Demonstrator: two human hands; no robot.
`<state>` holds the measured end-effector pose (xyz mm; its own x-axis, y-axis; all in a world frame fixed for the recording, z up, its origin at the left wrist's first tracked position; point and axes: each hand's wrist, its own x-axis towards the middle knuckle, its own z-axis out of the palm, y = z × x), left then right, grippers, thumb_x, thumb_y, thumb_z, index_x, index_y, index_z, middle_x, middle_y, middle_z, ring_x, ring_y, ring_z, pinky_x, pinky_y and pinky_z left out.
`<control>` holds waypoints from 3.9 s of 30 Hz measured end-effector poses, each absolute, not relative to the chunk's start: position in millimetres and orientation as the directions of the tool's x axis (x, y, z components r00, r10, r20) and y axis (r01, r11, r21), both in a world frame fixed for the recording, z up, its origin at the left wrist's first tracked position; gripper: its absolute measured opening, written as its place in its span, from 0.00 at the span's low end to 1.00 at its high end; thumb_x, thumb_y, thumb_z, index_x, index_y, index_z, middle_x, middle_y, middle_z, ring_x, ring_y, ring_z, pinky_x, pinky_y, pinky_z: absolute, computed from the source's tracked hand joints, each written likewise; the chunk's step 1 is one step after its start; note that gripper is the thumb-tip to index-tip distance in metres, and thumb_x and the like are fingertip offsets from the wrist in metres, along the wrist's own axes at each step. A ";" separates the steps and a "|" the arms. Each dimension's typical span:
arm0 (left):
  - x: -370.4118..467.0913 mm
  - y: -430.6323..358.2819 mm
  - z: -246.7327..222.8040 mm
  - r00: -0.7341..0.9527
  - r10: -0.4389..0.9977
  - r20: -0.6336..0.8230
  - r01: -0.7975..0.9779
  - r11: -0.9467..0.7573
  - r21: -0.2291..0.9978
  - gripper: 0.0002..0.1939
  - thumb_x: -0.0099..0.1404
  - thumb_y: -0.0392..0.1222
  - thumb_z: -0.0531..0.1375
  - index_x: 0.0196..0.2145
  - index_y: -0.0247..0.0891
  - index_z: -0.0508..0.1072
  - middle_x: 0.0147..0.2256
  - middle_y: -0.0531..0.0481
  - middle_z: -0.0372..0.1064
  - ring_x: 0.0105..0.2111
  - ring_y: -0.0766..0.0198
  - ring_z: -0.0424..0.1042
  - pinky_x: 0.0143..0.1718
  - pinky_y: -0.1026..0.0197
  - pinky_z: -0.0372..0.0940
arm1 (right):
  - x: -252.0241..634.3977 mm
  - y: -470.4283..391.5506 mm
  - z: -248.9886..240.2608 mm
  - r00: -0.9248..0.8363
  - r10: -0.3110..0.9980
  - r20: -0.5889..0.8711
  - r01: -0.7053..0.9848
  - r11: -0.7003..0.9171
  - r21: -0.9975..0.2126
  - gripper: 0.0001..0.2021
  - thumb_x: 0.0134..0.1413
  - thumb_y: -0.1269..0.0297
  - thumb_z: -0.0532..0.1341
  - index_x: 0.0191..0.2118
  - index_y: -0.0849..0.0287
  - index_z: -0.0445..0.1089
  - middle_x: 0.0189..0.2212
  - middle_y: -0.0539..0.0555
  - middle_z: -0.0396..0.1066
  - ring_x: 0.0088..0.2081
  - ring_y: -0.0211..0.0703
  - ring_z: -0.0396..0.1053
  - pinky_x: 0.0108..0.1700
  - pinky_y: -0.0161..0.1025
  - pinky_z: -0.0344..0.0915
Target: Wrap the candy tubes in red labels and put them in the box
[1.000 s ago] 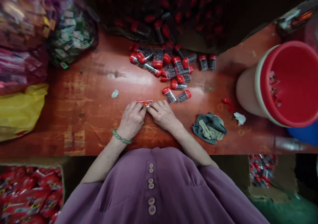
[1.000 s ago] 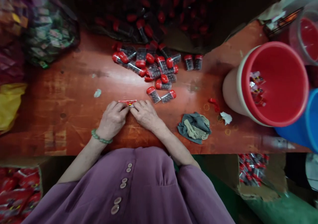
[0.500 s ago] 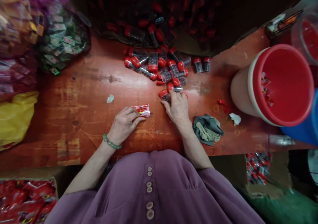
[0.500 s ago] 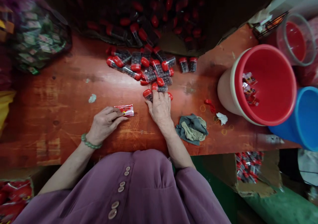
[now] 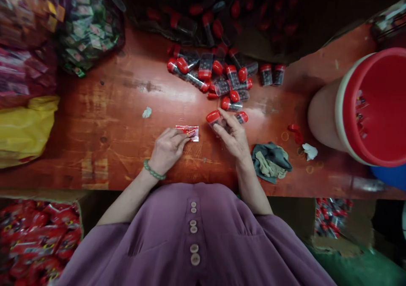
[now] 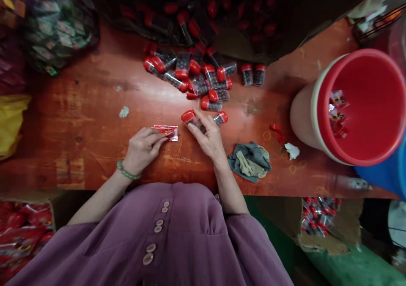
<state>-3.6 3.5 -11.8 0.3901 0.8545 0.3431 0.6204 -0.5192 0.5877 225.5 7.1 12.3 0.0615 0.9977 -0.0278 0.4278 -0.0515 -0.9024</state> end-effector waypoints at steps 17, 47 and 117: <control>-12.9 13.4 2.6 0.301 0.934 0.191 0.427 -0.311 0.849 0.03 0.61 0.38 0.67 0.30 0.39 0.81 0.30 0.51 0.79 0.30 0.65 0.76 0.34 0.61 0.70 | 215.9 -23.7 20.7 -0.284 0.846 -0.452 -0.391 -0.533 -0.750 0.17 0.51 0.60 0.69 0.48 0.54 0.76 0.26 0.46 0.72 0.18 0.26 0.52 0.19 0.29 0.45; -21.1 -7.9 11.4 0.511 0.714 0.478 0.363 -0.684 0.633 0.06 0.67 0.36 0.63 0.42 0.41 0.76 0.36 0.49 0.77 0.35 0.65 0.74 0.37 0.60 0.70 | 209.5 -17.2 30.4 -0.533 0.628 -0.567 -0.264 -0.760 -0.594 0.17 0.52 0.63 0.65 0.49 0.57 0.73 0.17 0.40 0.54 0.15 0.27 0.43 0.17 0.29 0.35; 1.5 -4.4 18.2 -0.028 0.886 -0.462 -0.533 0.378 0.757 0.17 0.48 0.51 0.75 0.31 0.38 0.80 0.31 0.50 0.79 0.32 0.64 0.77 0.42 0.60 0.71 | 147.8 -30.5 8.1 -0.144 0.983 -0.116 0.006 -0.117 -0.993 0.14 0.62 0.61 0.63 0.52 0.52 0.69 0.45 0.51 0.75 0.37 0.35 0.75 0.38 0.34 0.76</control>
<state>1.5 -4.4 18.2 -0.0284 0.8862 -0.4625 -0.5327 0.3781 0.7572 147.8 -30.5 8.1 -0.1439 0.9827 -0.1163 0.0059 -0.1167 -0.9932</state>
